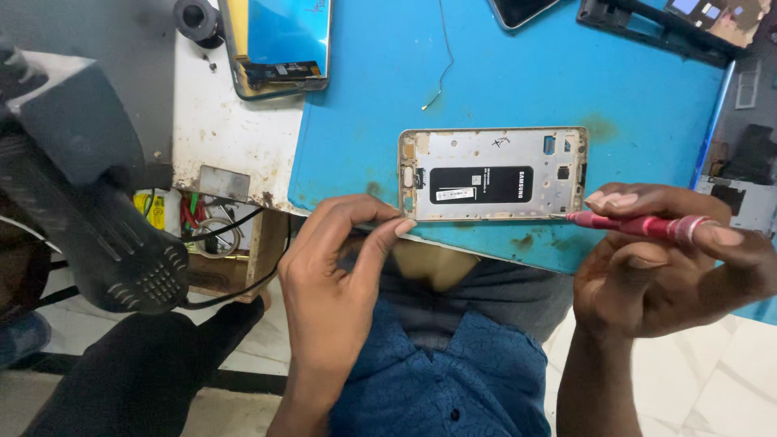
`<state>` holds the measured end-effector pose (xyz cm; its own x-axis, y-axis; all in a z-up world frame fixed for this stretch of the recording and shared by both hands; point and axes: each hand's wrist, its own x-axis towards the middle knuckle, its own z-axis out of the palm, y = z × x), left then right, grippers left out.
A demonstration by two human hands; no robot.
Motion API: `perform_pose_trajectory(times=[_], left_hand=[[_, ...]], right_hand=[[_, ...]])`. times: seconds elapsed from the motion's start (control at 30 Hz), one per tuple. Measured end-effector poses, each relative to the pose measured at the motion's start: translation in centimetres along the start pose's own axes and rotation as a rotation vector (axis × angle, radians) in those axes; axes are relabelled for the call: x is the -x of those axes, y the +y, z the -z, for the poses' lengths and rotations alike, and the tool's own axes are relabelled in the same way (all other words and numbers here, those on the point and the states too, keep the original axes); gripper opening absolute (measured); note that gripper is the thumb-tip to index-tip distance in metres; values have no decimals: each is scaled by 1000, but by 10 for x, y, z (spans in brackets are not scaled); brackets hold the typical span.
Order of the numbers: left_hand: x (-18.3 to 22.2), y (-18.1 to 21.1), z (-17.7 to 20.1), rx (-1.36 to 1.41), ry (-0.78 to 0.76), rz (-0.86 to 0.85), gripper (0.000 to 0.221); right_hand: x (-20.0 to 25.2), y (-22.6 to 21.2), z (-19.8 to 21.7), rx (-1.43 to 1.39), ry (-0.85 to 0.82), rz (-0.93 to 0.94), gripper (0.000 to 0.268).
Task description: The person removes the back cover of a gold Samsung smartphone and uses a red screwdriver to unscrew multiple screws from the internal metal frame. The person works on a blue mat in a cluttered workspace containing other phone parts and tools.
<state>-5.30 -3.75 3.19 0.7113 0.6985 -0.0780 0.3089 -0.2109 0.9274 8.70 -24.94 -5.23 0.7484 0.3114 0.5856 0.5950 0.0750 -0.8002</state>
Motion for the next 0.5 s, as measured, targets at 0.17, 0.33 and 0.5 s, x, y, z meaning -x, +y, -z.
perform_pose_trajectory(times=[0.17,0.33,0.5], left_hand=[[1,-6,5,-74,-11,-68,7],[2,-11,0,-37,-8,-33,7],[3,-15,1,-22,-14,-10,8]], right_hand=[[1,-2,-5,18,-2,-11,25],[1,-4,-3,38,-11,-11,25],[2,-5,-2,42,-15,-14,26]])
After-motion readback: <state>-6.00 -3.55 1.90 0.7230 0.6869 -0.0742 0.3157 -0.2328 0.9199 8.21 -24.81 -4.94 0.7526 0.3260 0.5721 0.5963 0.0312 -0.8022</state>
